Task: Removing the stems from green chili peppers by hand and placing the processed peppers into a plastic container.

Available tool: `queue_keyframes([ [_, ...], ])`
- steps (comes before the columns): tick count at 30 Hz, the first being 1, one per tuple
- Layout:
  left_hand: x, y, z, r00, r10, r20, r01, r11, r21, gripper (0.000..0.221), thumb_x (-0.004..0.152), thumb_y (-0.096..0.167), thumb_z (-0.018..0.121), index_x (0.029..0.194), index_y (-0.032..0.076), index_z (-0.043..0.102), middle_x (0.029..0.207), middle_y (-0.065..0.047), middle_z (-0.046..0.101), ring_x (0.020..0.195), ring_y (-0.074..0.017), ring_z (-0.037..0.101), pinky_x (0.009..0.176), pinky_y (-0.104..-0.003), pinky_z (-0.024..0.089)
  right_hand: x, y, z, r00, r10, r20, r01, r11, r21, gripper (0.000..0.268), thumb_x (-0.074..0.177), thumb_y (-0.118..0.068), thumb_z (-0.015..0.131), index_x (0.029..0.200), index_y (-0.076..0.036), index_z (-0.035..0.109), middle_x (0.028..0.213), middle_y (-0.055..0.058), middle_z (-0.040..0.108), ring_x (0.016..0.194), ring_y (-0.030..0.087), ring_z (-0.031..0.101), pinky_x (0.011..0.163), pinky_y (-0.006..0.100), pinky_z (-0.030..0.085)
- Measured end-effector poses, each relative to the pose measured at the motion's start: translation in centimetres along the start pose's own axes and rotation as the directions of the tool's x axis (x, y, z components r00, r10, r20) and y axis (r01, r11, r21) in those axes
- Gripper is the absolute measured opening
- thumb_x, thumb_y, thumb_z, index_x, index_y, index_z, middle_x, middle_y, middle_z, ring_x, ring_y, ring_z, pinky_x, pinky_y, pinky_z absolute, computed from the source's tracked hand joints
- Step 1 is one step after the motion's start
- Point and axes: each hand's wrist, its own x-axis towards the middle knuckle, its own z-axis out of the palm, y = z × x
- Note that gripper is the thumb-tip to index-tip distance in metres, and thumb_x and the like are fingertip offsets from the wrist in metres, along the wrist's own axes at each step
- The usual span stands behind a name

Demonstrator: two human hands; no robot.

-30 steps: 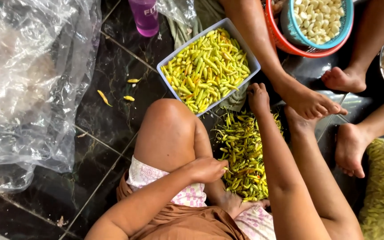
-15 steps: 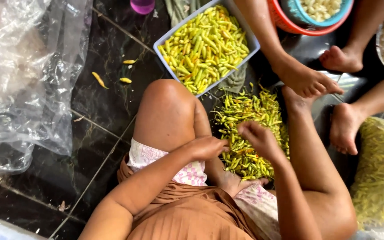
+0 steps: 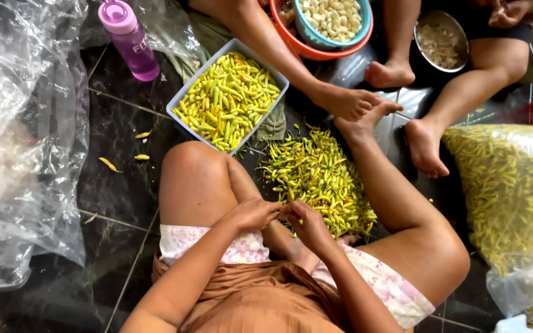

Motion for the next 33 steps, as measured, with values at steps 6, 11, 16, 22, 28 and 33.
queue_keyframes([
  [6,2.4,-2.8,3.2,0.999,-0.026,-0.036,0.027,0.999,0.032,0.028,0.102,0.042,0.048,0.113,0.025,0.067,0.102,-0.016,0.074,0.104,-0.0400,0.069,0.091,-0.051,0.054,-1.5,0.0,0.8,0.992,0.124,0.015,-0.124,0.990,0.068,0.023,0.094,0.003,0.066,0.111,-0.013,0.070,0.097,0.007,0.074,0.094,0.027,0.077,0.081,0.041,0.065],
  [11,1.0,-1.0,1.5,0.999,-0.021,-0.030,0.021,1.000,0.005,0.028,0.102,0.041,0.049,0.107,0.023,0.070,0.100,-0.017,0.074,0.105,-0.0414,0.068,0.094,-0.052,0.053,-1.9,0.1,1.1,0.986,0.168,-0.018,-0.166,0.983,0.079,0.036,0.092,0.006,0.067,0.124,-0.010,0.067,0.100,0.015,0.075,0.093,0.031,0.077,0.081,0.042,0.065],
  [16,0.6,-1.2,1.5,0.999,-0.020,-0.032,0.020,0.999,-0.028,0.030,0.102,0.044,0.049,0.098,0.026,0.072,0.091,-0.012,0.075,0.103,-0.0372,0.069,0.094,-0.048,0.053,-2.2,-0.2,1.3,0.977,0.215,-0.020,-0.215,0.977,-0.005,0.033,0.088,-0.006,0.075,0.119,-0.018,0.070,0.093,0.005,0.078,0.092,0.022,0.076,0.087,0.036,0.062],
  [22,-1.4,0.3,0.3,0.999,0.047,-0.018,-0.048,0.992,-0.115,0.027,0.100,0.041,0.056,0.112,0.020,0.069,0.095,-0.016,0.075,0.100,-0.0394,0.070,0.093,-0.050,0.053,-2.8,1.0,2.2,0.956,0.278,-0.095,-0.260,0.951,0.165,0.033,0.087,-0.007,0.080,0.118,-0.016,0.071,0.090,0.007,0.081,0.090,0.024,0.077,0.088,0.037,0.060],
  [28,4.9,-5.4,4.7,0.986,0.168,0.010,-0.146,0.884,-0.444,0.023,0.102,0.036,0.058,0.106,0.015,0.067,0.053,0.000,0.061,0.046,-0.0149,0.054,0.051,-0.028,0.049,-2.9,3.2,2.6,0.896,0.434,-0.089,-0.287,0.721,0.631,0.046,0.080,-0.003,0.087,0.123,-0.006,0.069,0.091,0.011,0.079,0.084,0.016,0.072,0.082,0.032,0.059],
  [33,5.1,-5.9,4.7,0.964,0.266,0.020,-0.219,0.832,-0.510,0.022,0.103,0.036,0.057,0.105,0.015,0.063,0.048,0.003,0.058,0.041,-0.0113,0.048,0.046,-0.024,0.043,-3.5,2.4,2.4,0.881,0.473,-0.027,-0.305,0.610,0.732,0.048,0.086,-0.003,0.082,0.131,-0.005,0.064,0.096,0.007,0.076,0.089,0.013,0.071,0.086,0.028,0.058],
])
